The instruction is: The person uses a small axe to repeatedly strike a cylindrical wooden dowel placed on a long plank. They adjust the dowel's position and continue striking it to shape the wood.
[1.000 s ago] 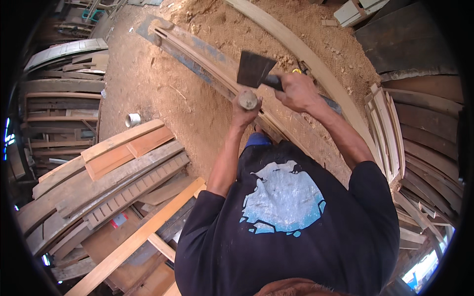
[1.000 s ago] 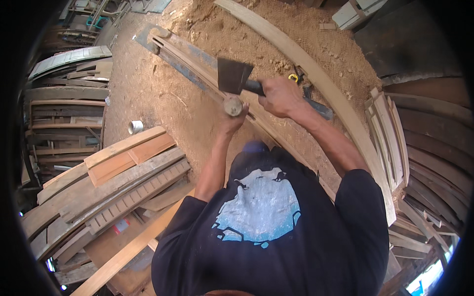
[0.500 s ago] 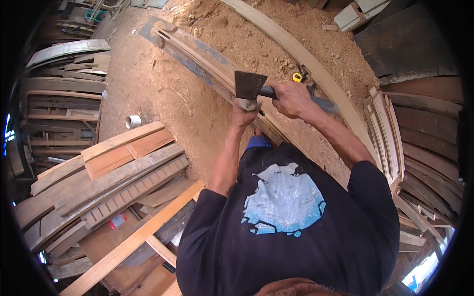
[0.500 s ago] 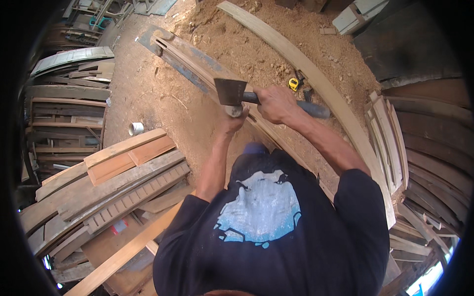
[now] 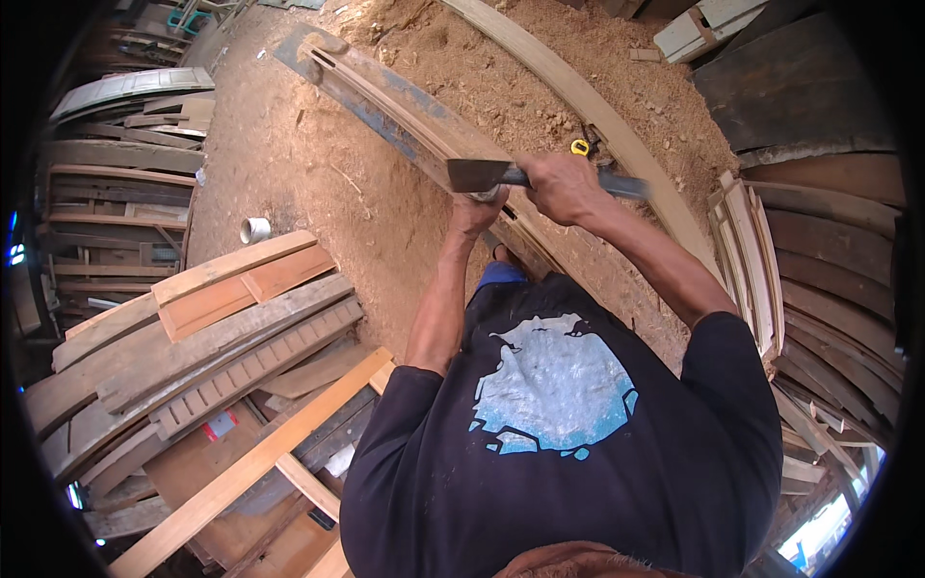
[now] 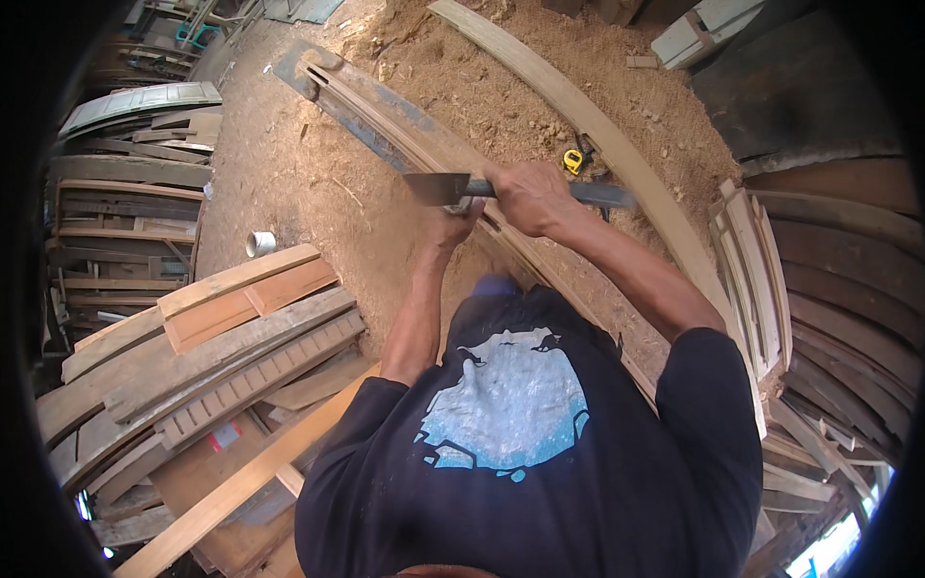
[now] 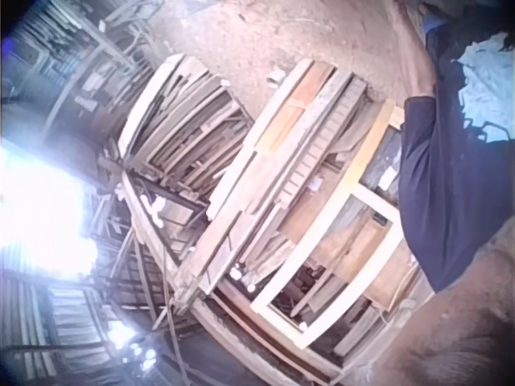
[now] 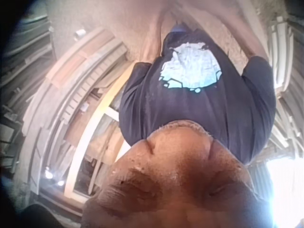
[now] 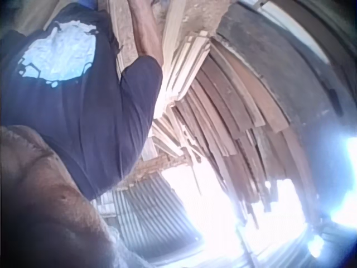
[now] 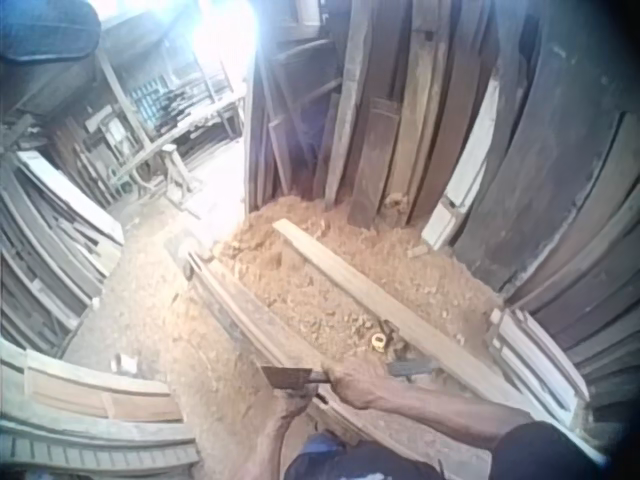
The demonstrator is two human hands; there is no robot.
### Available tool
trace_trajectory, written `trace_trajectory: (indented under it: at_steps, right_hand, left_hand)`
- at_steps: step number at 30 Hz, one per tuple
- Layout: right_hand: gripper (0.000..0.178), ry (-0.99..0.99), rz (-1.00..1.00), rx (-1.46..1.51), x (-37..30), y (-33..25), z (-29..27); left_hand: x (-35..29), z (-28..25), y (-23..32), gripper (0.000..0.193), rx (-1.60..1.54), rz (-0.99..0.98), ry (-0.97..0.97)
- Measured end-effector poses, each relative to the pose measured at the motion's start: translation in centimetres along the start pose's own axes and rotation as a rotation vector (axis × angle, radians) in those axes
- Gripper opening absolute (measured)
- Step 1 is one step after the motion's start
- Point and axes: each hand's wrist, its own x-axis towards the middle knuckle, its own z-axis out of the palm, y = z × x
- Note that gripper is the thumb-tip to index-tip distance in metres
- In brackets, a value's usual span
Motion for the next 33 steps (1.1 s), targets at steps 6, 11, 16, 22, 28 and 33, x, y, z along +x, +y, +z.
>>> trace_trajectory:
  at_steps: [6,11,16,22,28,33]
  right_hand:
    - [0.030,0.079,0.057,0.289,-1.0,-3.7,-2.7]
    - [0.023,0.364,-0.202,0.387,0.1,-1.7,-1.0]
    - [0.028,-0.101,0.115,0.072,-1.1,0.9,0.7]
    - [0.034,0.025,0.229,0.723,-3.6,-2.1,-2.0]
    - [0.034,0.257,0.274,0.861,-5.1,-0.4,-5.6]
    - [0.032,0.447,0.300,1.022,-4.8,-0.2,-7.5]
  left_hand:
    - [-0.9,1.0,-1.7,0.020,-0.156,0.031,0.020]
    - [-0.2,0.7,0.6,0.009,-0.124,0.059,-0.038]
    - [-1.0,0.7,-2.3,0.032,-0.021,-0.024,-0.030]
    - [4.5,-1.4,-9.1,0.029,-0.447,-0.074,0.334]
    - [4.8,-0.3,6.5,0.024,-0.229,-0.118,0.100]
    - [6.1,0.8,5.0,0.025,-0.120,-0.117,0.099]
